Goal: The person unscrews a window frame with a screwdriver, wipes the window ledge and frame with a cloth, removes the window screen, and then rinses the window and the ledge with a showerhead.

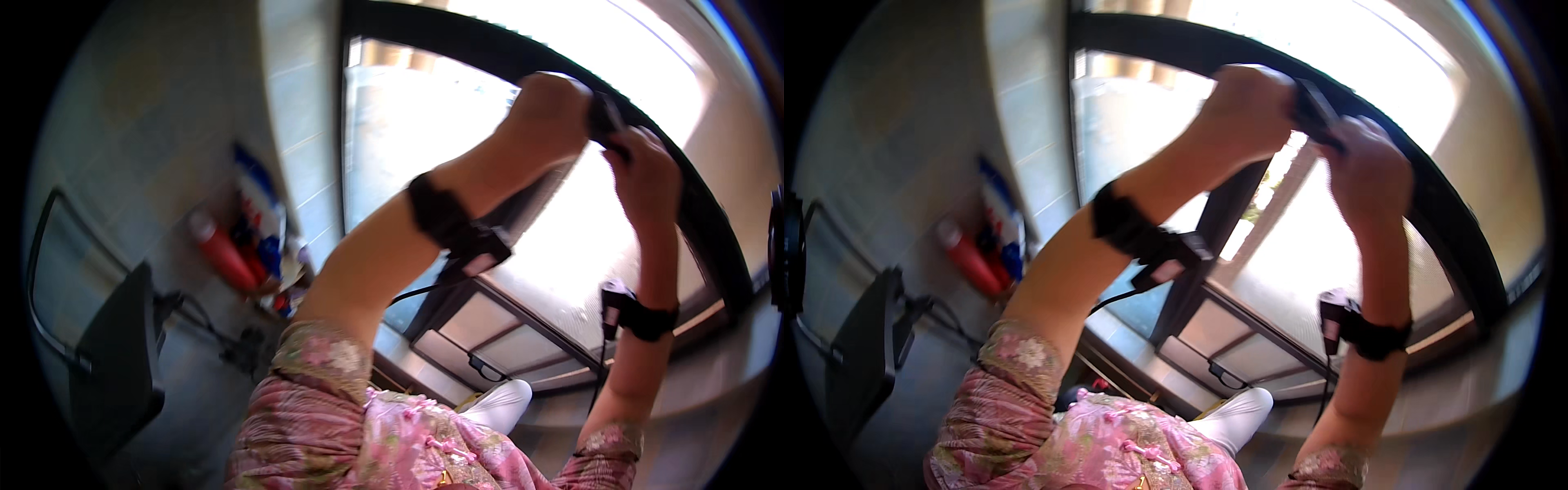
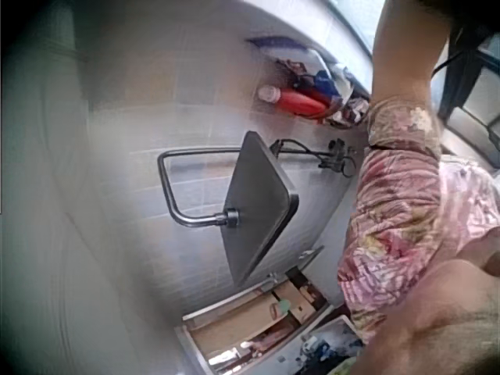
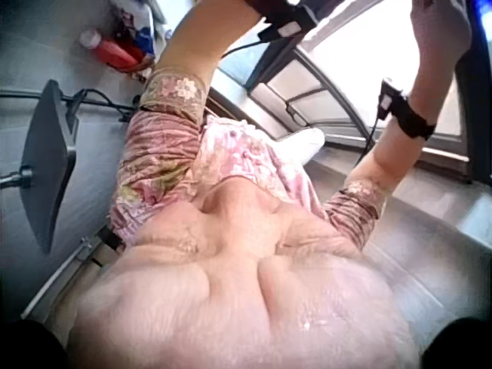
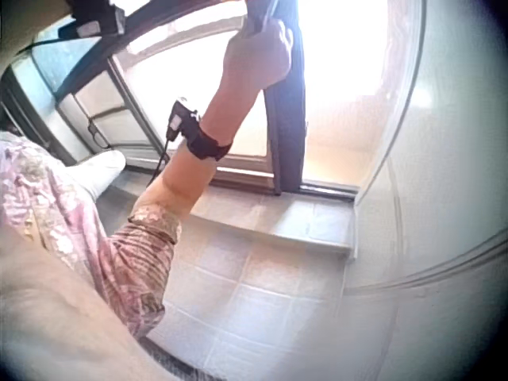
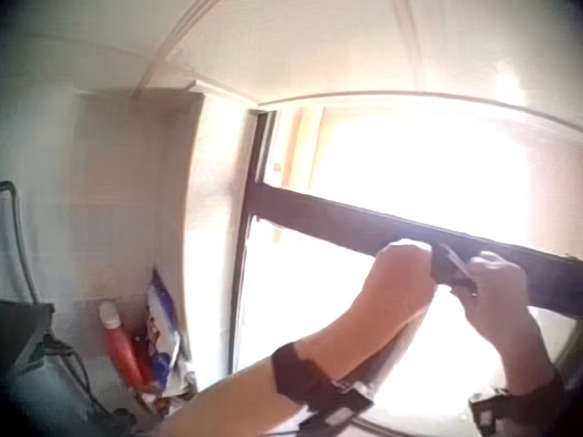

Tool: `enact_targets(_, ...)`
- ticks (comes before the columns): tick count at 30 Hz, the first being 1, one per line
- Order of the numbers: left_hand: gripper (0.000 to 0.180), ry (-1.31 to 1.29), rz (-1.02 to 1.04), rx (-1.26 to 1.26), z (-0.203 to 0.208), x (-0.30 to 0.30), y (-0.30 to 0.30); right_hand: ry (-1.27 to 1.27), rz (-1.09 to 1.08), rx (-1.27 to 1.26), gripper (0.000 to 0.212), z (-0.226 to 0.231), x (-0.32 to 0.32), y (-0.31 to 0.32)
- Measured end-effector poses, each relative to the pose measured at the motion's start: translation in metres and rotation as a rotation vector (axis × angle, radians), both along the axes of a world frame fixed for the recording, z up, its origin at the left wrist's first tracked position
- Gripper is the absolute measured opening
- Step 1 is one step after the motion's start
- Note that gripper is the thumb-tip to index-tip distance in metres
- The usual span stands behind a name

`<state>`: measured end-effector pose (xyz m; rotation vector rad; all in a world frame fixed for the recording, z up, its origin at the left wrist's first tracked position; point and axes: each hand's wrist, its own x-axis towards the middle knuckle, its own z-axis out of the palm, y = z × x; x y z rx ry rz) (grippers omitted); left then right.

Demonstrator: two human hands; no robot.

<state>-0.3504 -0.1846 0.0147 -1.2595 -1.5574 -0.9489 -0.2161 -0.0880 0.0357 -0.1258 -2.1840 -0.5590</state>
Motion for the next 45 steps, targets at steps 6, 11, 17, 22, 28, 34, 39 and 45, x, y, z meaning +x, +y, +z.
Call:
enact_targets(6,0.01,-0.139,-0.203,0.092,0.01,0.017,-0.003,0.015,-0.129,-0.053,0.014,0.007,0.016,-0.009)
enact_targets(11,0.016,-0.113,-0.276,0.184,-0.001,0.007,-0.011,0.02,-0.118,-0.039,0.015,0.003,0.012,-0.005)
enact_targets(17,0.01,0.03,-0.254,0.1,-0.017,-0.006,-0.015,0.015,-0.089,-0.06,0.014,0.003,0.011,-0.007)
enact_targets(22,0.009,0.324,-0.187,0.05,-0.003,-0.009,-0.016,-0.013,-0.081,-0.06,0.006,0.007,0.014,-0.008)
enact_targets(28,0.012,0.549,-0.149,-0.057,0.003,-0.009,-0.017,-0.031,-0.11,-0.067,0.006,0.005,0.014,-0.007)
enact_targets(34,0.014,0.543,-0.16,-0.076,0.003,-0.01,-0.019,0.014,-0.102,-0.025,0.016,0.001,0.012,-0.002)
enact_targets(39,0.016,0.466,-0.246,0.045,-0.005,-0.009,-0.023,-0.09,-0.082,-0.057,0.009,0.008,0.023,-0.019)
enact_targets(45,0.015,0.167,-0.372,0.144,-0.016,-0.001,-0.018,-0.058,-0.107,-0.002,0.009,0.004,0.024,-0.021)
